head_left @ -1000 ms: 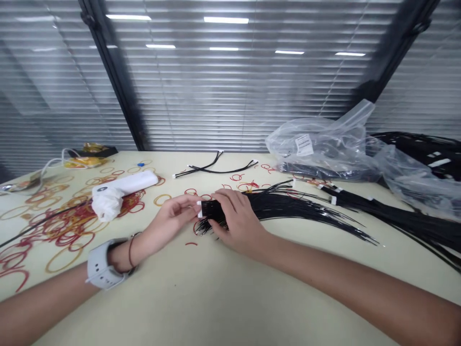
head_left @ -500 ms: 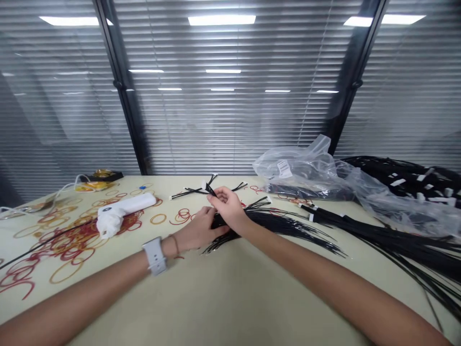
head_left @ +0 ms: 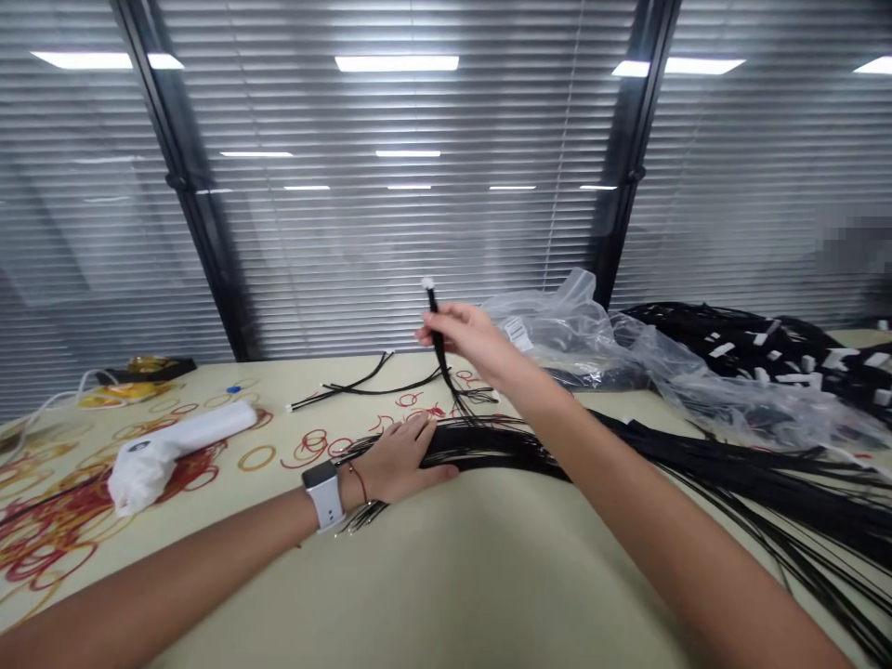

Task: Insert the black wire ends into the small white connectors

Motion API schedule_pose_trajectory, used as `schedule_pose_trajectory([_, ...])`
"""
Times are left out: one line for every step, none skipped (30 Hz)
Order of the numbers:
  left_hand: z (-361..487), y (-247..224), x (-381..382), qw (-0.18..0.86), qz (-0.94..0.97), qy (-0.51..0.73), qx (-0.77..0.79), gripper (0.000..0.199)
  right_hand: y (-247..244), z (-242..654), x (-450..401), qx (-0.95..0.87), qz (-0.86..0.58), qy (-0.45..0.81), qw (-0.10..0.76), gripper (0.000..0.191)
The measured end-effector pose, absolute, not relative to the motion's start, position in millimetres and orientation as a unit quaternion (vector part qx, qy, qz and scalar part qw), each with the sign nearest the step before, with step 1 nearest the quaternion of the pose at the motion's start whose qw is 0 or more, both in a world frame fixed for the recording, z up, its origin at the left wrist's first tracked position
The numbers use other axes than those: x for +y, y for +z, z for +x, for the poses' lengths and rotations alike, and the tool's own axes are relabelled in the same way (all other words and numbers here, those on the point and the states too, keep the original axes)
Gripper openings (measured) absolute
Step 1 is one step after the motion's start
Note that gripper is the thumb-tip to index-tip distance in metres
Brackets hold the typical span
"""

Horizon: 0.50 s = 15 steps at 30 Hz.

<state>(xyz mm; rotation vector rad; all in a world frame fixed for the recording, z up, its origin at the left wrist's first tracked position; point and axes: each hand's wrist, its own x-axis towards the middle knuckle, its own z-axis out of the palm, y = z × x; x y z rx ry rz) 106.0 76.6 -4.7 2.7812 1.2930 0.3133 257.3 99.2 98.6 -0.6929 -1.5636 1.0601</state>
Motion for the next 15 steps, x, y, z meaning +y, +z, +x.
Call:
schedule_pose_trajectory([106,-5,77,0.031,0.903,0.096,0.418,0.071,105,266,99,-0.647,-0.295,0.436,0.551,0.023])
schedule_pose_trajectory([106,-5,77,0.030,0.903,0.092,0.418,0.070,111,274,99,-0.638,-0.297,0.419,0.574,0.023])
schedule_pose_trajectory([106,-5,76,0.028,0.904,0.088,0.418,0.071,116,283,99,-0.625,-0.296,0.402,0.600,0.022])
schedule_pose_trajectory([107,-4,76,0.024,0.904,0.084,0.418,0.071,121,291,99,-0.610,-0.299,0.388,0.623,0.021])
schedule_pose_trajectory([108,-3,75,0.021,0.905,0.080,0.418,0.071,124,300,99,-0.596,-0.303,0.371,0.645,0.020])
schedule_pose_trajectory([108,-2,74,0.017,0.905,0.077,0.418,0.072,128,307,99,-0.585,-0.308,0.354,0.662,0.019])
schedule_pose_trajectory([109,-1,73,0.014,0.906,0.074,0.417,0.072,131,314,99,-0.575,-0.315,0.337,0.676,0.018])
schedule_pose_trajectory([109,0,73,0.013,0.906,0.072,0.417,0.072,133,321,100,-0.565,-0.323,0.322,0.688,0.017])
schedule_pose_trajectory([109,0,72,0.013,0.906,0.071,0.416,0.072,136,326,99,-0.554,-0.330,0.309,0.699,0.017])
schedule_pose_trajectory([110,0,72,0.013,0.906,0.070,0.416,0.072,139,331,99,-0.543,-0.336,0.297,0.710,0.018])
schedule_pose_trajectory([109,0,73,0.012,0.906,0.069,0.417,0.072,142,336,97,-0.530,-0.340,0.284,0.723,0.018])
schedule_pose_trajectory([109,-1,73,0.012,0.906,0.069,0.418,0.073,146,342,95,-0.517,-0.343,0.269,0.737,0.019])
schedule_pose_trajectory([109,-2,74,0.012,0.905,0.069,0.420,0.073,150,347,92,-0.507,-0.344,0.250,0.750,0.018])
schedule_pose_trajectory([108,-3,75,0.013,0.904,0.069,0.421,0.073,154,354,89,-0.496,-0.344,0.226,0.764,0.018])
schedule_pose_trajectory([108,-4,76,0.013,0.904,0.069,0.422,0.074,158,362,85,-0.490,-0.339,0.204,0.777,0.018])
